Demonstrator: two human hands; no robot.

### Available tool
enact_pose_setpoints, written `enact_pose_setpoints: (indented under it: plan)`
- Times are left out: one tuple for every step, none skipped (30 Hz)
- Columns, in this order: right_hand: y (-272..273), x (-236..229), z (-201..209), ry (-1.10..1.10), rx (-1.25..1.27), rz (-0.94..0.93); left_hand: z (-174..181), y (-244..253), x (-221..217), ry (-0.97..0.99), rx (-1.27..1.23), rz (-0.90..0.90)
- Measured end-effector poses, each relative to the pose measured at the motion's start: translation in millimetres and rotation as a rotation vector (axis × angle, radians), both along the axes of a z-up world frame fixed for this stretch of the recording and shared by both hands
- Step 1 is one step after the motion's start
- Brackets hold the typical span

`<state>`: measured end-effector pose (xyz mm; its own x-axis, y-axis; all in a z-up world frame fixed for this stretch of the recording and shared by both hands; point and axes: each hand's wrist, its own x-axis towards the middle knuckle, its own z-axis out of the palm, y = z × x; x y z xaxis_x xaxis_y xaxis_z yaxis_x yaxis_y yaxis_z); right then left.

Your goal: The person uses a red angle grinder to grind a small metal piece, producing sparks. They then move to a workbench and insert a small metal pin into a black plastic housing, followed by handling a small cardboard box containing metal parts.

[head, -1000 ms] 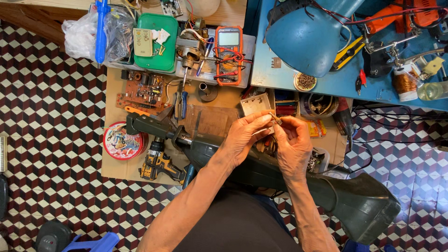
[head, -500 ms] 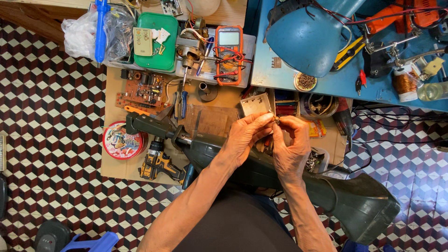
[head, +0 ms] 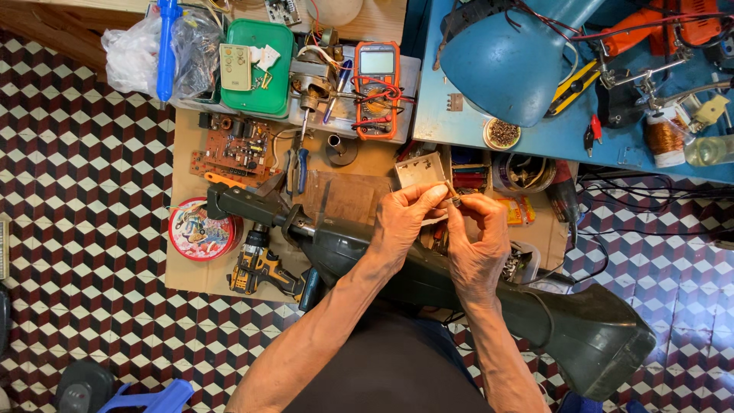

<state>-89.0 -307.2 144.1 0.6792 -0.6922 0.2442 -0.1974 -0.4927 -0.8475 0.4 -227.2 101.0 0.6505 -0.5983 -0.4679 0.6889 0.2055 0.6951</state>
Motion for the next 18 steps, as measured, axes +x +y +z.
enact_pose_setpoints:
  plan:
    - [1,0,0,0.006,0.004,-0.003,-1,0,0,-0.013,0.008,0.005]
    - [1,0,0,0.011,0.008,-0.006,-2,-1,-1,-0.027,0.017,0.01]
    - [2,0,0,0.008,0.077,-0.006,-4,-1,0,-0.047,0.026,0.008]
    - [3,1,-1,0.006,0.145,-0.006,-5,-2,0,-0.068,0.034,0.006]
    - [3,1,-1,0.003,0.212,-0.005,-6,-2,1,-0.089,0.042,0.004]
    - [2,0,-2,-0.007,0.319,-0.01,-8,-3,1,-0.093,0.042,0.0]
    - [1,0,-4,-0.017,0.425,-0.016,-10,-3,1,-0.096,0.042,-0.005]
    - [-1,-1,-6,-0.027,0.532,-0.021,-11,-3,1,-0.1,0.042,-0.009]
    - [-3,-1,-8,-0.029,0.591,-0.011,-14,-3,1,-0.12,0.05,-0.016]
    - [-6,-1,-11,-0.032,0.65,0.0,-16,-3,1,-0.139,0.058,-0.024]
    - [-9,-1,-14,-0.033,0.709,0.011,-18,-2,1,-0.158,0.067,-0.031]
    - [-12,-2,-17,-0.096,0.832,0.022,-21,-2,1,-0.113,0.057,-0.026]
    - [-15,-2,-20,-0.16,0.954,0.032,-24,-2,1,-0.067,0.046,-0.021]
    - [-18,-4,-22,-0.225,1.077,0.041,-27,-1,2,-0.022,0.036,-0.017]
    - [-20,-6,-24,-0.223,1.123,0.035,-30,-1,3,-0.043,0.063,-0.004]
    - [-23,-8,-26,-0.221,1.17,0.029,-33,0,5,-0.063,0.09,0.009]
    - [-24,-10,-27,-0.219,1.216,0.021,-36,1,6,-0.082,0.117,0.021]
    - [-25,-12,-30,-0.215,1.249,0.013,-39,3,9,-0.074,0.134,0.041]
